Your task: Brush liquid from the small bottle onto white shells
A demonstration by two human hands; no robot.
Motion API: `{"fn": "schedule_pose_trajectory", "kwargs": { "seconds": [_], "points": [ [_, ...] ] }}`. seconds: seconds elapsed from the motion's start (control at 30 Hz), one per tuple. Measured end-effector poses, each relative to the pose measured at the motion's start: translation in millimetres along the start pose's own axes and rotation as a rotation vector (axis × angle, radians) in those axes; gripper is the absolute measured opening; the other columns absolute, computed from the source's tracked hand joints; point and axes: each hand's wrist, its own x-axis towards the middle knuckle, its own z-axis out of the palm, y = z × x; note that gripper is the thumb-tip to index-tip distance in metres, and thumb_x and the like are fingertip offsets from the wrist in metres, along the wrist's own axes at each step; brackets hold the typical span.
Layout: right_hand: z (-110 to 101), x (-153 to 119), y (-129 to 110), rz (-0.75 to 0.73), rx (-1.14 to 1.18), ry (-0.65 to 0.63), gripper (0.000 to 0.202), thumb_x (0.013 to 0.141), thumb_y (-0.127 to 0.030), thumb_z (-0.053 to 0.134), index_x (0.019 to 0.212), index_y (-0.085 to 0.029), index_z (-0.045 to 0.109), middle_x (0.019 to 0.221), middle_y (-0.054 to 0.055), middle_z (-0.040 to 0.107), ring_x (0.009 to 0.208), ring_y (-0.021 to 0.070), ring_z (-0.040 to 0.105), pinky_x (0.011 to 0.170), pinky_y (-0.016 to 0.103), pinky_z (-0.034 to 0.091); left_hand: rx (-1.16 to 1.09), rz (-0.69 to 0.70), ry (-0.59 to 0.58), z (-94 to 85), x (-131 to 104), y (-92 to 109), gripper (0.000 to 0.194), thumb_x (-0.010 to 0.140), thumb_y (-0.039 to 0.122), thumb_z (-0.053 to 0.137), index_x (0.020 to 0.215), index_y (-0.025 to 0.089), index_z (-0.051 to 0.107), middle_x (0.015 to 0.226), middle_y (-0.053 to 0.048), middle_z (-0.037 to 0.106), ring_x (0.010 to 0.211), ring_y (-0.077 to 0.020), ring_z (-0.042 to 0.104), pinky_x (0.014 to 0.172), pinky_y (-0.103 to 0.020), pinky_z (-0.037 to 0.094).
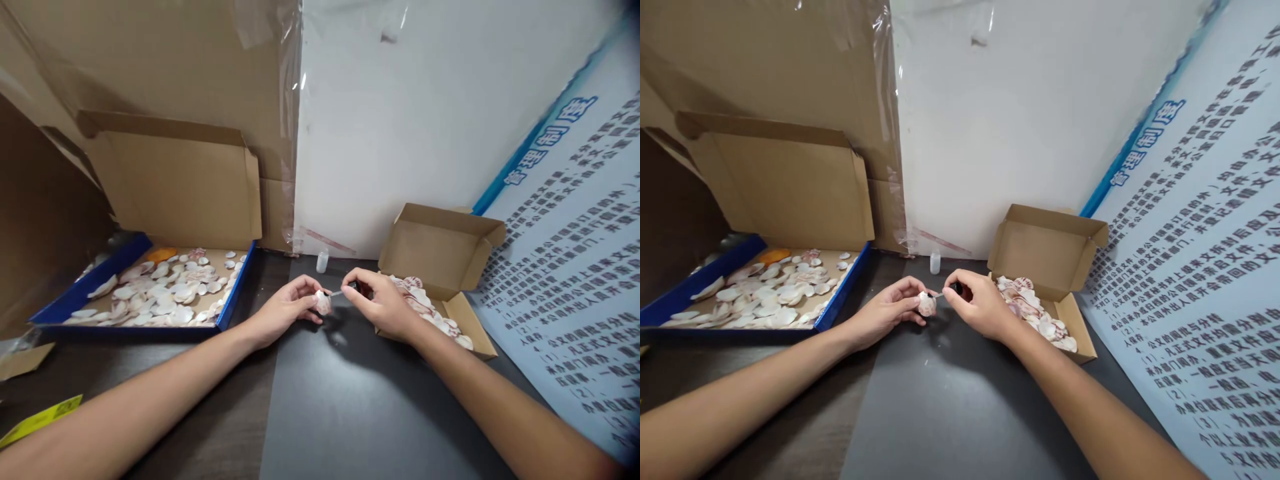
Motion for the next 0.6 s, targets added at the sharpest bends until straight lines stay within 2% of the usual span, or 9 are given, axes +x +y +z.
{"fn": "schedule_pose_trajectory", "kwargs": {
  "seconds": [0.1, 0.27, 0.43, 0.6],
  "points": [
    [3.6, -1.0, 4.1, -0.008, 0.044, 0.071, 0.015, 0.091, -0.028, 0.055, 0.086, -0.017, 0.064, 0.07, -0.001, 0.058, 0.059, 0.0108, 0.048, 0.056, 0.023, 0.037, -0.007, 0.001, 0.008, 0.1, -0.1, 0.2, 0.028, 0.082, 0.032, 0.072, 0.096, 0.016, 0.054, 0.093, -0.005, 0.067, 0.079, -0.014, 0.065, 0.072, -0.028, 0.056],
    [3.2, -2.0, 1.0, -0.01, 0.004, -0.037, 0.014, 0.09, -0.024, 0.055, 0.08, -0.017, 0.062, 0.069, -0.001, 0.059, 0.059, 0.0107, 0.049, 0.055, 0.022, 0.037, 0.03, -0.044, -0.002, -0.6, -0.8, 2.6, 0.027, 0.082, 0.031, 0.071, 0.095, 0.016, 0.054, 0.086, -0.004, 0.066, 0.077, -0.0159, 0.066, 0.069, -0.029, 0.057],
    [3.3, -2.9, 2.5, -0.077, 0.008, -0.017, 0.012, 0.091, -0.026, 0.056, 0.088, -0.018, 0.064, 0.077, 0.001, 0.063, 0.061, 0.0106, 0.05, 0.057, 0.022, 0.039, 0.026, -0.071, -0.008, -0.5, -0.5, 4.0, 0.028, 0.081, 0.03, 0.071, 0.097, 0.016, 0.053, 0.084, -0.003, 0.065, 0.076, -0.0154, 0.066, 0.068, -0.028, 0.056],
    [3.6, -3.2, 3.2, -0.081, -0.041, -0.05, 0.012, 0.09, -0.021, 0.056, 0.079, -0.017, 0.06, 0.068, -0.001, 0.059, 0.058, 0.0101, 0.048, 0.056, 0.022, 0.037, 0.053, -0.074, -0.015, 0.0, -1.1, 4.8, 0.026, 0.083, 0.029, 0.068, 0.097, 0.016, 0.052, 0.084, -0.004, 0.066, 0.076, -0.0157, 0.066, 0.069, -0.028, 0.056]
  ]
}}
